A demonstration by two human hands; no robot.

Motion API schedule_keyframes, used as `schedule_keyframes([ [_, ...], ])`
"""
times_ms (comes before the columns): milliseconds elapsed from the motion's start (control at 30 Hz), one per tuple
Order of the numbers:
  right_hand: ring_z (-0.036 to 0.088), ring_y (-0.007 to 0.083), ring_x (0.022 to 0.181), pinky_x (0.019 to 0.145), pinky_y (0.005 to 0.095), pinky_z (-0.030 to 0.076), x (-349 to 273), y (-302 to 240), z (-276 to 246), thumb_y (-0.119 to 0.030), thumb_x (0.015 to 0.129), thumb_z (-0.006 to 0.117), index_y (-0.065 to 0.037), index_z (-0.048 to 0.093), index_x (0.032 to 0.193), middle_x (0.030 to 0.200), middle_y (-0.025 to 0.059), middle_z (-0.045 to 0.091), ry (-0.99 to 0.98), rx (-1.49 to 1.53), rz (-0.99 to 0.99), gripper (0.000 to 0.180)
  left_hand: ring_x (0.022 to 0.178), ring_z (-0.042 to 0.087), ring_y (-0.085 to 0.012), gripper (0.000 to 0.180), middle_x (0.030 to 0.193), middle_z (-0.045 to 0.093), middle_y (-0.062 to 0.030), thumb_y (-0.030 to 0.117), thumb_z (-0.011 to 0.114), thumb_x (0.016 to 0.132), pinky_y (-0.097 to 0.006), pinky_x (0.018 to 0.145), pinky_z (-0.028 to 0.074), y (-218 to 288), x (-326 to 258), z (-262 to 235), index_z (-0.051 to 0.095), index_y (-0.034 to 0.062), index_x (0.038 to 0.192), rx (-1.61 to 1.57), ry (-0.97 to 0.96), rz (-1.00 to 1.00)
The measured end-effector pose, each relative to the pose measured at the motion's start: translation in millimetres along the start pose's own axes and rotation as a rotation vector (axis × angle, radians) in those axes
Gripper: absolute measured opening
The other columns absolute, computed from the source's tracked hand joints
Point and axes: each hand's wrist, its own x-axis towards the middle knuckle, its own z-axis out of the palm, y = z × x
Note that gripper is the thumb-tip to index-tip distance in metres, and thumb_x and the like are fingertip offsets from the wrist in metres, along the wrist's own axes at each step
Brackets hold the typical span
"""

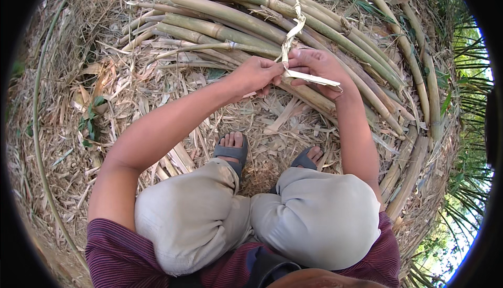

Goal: The person ties a bundle of thin bamboo sticks together by wrapping and knotting a light-colored fiber strip around them while sitting on the ground.

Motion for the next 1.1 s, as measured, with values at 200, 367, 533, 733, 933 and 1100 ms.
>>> schedule_keyframes([
  [200, 0.068, 0.0183, 0.09, 0.074, 0.0272, 0.06, 10.1, 8.8, 22.1, -0.017, 0.085, 0.078, 0.009, 0.052, 0.123, 0.106, 0.013, 0.066, -0.103, 0.144, 0.05, 0.053, 0.071, 0.059, -0.0125, 0.028, 0.084, 0.064, -0.0065, 0.028, 0.065, 0.092, -0.032, 0.068, 0.049, -13.1, 5.8, -30.5, 0.062, 0.0002, 0.094, 0.57, 0.266, 0.267],
  [367, 0.066, 0.0149, 0.086, 0.066, 0.0255, 0.061, -4.4, -4.0, 18.8, -0.013, 0.091, 0.069, 0.006, 0.048, 0.132, 0.1, 0.0064, 0.062, -0.239, 0.099, 0.056, 0.05, 0.09, 0.063, -0.0203, 0.039, 0.1, 0.065, -0.0146, 0.024, 0.069, 0.087, -0.033, 0.08, 0.05, -36.1, 15.2, -33.4, 0.056, -0.0021, 0.113, 0.21, 0.251, 0.589],
  [533, 0.059, 0.0098, 0.071, 0.045, 0.0221, 0.05, -15.8, -7.7, 18.0, -0.009, 0.09, 0.066, -0.001, 0.048, 0.136, 0.093, 0.0045, 0.058, -0.359, 0.113, 0.07, 0.05, 0.089, 0.064, -0.0324, 0.028, 0.094, 0.062, -0.0158, 0.013, 0.068, 0.082, -0.041, 0.079, 0.05, -25.6, 38.0, -24.9, 0.06, 0.0001, 0.105, 0.582, 0.313, 0.692],
  [733, 0.045, 0.0063, 0.058, 0.046, 0.0229, 0.034, -35.6, -27.1, -23.3, -0.003, 0.091, 0.057, -0.008, 0.051, 0.138, 0.076, -0.0017, 0.048, -0.222, -0.242, 0.279, 0.048, 0.072, 0.059, -0.026, 0.023, 0.082, 0.057, -0.0114, 0.018, 0.071, 0.08, -0.037, 0.067, 0.049, -17.9, 47.9, -21.2, 0.061, 0.0004, 0.09, 0.658, 0.369, 0.63],
  [933, 0.053, 0.0205, 0.061, 0.064, 0.0372, 0.045, -31.8, -10.0, 11.8, -0.022, 0.096, 0.058, 0.007, 0.06, 0.102, 0.061, 0.0144, 0.05, 0.287, -1.068, -0.206, 0.029, 0.066, 0.049, -0.011, 0.026, 0.069, 0.052, -0.0035, 0.024, 0.069, 0.088, -0.029, 0.062, 0.043, -14.9, 27.9, -37.9, 0.059, 0.0001, 0.087, 0.48, 0.338, 0.343],
  [1100, 0.062, 0.0416, 0.09, 0.079, 0.0502, 0.049, -13.7, 48.0, 49.7, -0.013, 0.086, 0.065, 0.001, 0.064, 0.105, 0.103, 0.0192, 0.06, 0.791, -0.908, -0.674, 0.023, 0.062, 0.039, -0.012, 0.038, 0.065, 0.048, -0.0048, 0.035, 0.066, 0.093, -0.03, 0.058, 0.038, -17.9, 24.3, -47.9, 0.056, 0.0, 0.082, 0.278, 0.283, 0.363],
])
